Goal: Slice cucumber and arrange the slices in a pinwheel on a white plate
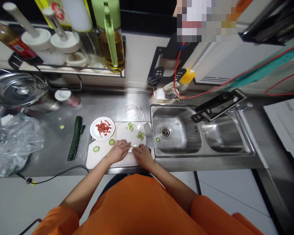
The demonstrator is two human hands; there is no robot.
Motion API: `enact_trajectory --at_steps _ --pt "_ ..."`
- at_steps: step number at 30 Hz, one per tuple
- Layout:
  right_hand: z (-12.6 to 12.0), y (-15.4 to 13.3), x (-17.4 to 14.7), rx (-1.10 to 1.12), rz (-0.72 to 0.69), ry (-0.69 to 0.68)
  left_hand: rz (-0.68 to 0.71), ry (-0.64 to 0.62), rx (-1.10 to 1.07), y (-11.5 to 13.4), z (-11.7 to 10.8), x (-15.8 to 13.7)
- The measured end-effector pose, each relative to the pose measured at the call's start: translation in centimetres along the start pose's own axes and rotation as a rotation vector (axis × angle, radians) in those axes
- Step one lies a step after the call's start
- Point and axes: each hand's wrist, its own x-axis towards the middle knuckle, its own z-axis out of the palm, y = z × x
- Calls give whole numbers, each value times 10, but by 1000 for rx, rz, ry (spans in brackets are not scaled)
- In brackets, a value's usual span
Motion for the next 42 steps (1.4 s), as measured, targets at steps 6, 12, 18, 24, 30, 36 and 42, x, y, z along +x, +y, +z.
enact_trajectory --at_steps 6,12,18,24,30,36,42 --pt "-6 5 2 113 81 154 -72 103 -53 -2 -12 -3" --pt "-18 32 1 213 218 358 -592 502 -12 -17 -29 -32" --pt "-21 45 -6 222 263 398 -938 396 -8 -23 -20 -48" --pt "-20 41 -9 224 277 379 -1031 339 -38 -18 -15 -35" --pt "-17 37 -9 187 266 354 -1092 363 -164 -17 -19 -28" --pt "-16 35 -7 230 259 373 -1181 408 -295 -22 -16 -28" --pt "-18 31 -2 244 239 355 -1184 429 -368 -29 -12 -32"
